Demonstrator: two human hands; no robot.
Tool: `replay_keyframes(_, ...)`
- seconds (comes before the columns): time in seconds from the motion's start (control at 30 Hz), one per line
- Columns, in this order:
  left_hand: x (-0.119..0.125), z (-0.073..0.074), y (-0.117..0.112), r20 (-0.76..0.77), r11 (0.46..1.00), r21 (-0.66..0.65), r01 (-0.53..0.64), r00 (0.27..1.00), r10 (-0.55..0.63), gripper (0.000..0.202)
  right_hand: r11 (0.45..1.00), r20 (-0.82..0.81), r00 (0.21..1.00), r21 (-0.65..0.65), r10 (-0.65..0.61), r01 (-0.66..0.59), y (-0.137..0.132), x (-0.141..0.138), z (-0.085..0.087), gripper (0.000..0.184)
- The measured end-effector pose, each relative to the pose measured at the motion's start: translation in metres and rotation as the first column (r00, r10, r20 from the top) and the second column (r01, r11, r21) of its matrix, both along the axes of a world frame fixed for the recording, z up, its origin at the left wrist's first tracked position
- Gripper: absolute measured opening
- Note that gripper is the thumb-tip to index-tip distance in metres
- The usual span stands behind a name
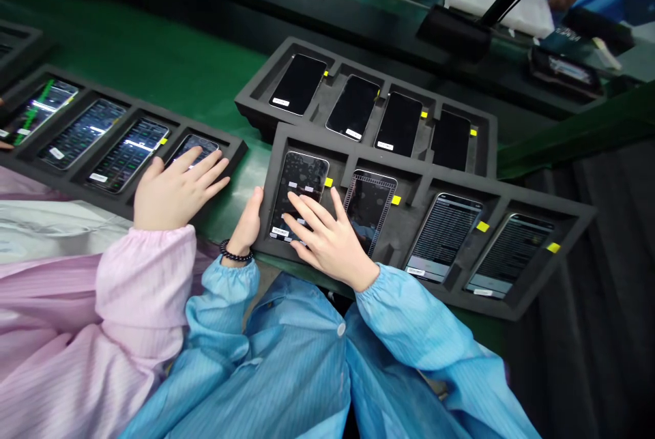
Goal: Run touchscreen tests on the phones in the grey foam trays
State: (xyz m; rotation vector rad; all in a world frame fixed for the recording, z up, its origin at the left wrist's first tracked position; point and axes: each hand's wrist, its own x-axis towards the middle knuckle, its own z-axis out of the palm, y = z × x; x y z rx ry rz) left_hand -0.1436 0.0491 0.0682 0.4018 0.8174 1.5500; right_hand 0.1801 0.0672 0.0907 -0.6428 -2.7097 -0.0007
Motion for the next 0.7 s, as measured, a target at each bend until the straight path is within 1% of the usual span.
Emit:
replay_keyframes(0.1,0.001,0.001,0.0,-0.015,1.0,-0.011,-0.002,1.0,0.002,0.056,1.0,-0.004,1.0,-0.021,0.011,-0.011,0.001,-0.006,-0.002,0.04)
replay_keyframes(0.23,0.0,0.0,0.001,-0.024,1.0,-0.008,0.012,1.0,-0.012,0.058,0.99,-0.007,0.99,-0.01,0.14,-0.14,-0.003,-0.007,-0.005,0.036)
replay_keyframes(0.33,-0.002,-0.002,0.001,-0.023,1.0,0.006,0.015,1.0,-0.015,0.057,0.982,0.014,0.982,-0.004,0.188,-0.188,-0.007,-0.005,-0.007,0.035)
replay_keyframes(0.53,-0.002,-0.002,0.0,-0.015,1.0,0.001,0.008,1.0,-0.008,0.057,0.987,0.008,0.987,0.015,0.161,-0.161,-0.011,0.011,-0.002,0.032)
replay_keyframes(0.7,-0.004,-0.004,0.001,-0.053,0.998,0.037,0.047,0.998,-0.045,0.057,0.995,0.012,0.995,-0.004,0.103,-0.103,-0.014,0.033,-0.001,0.028)
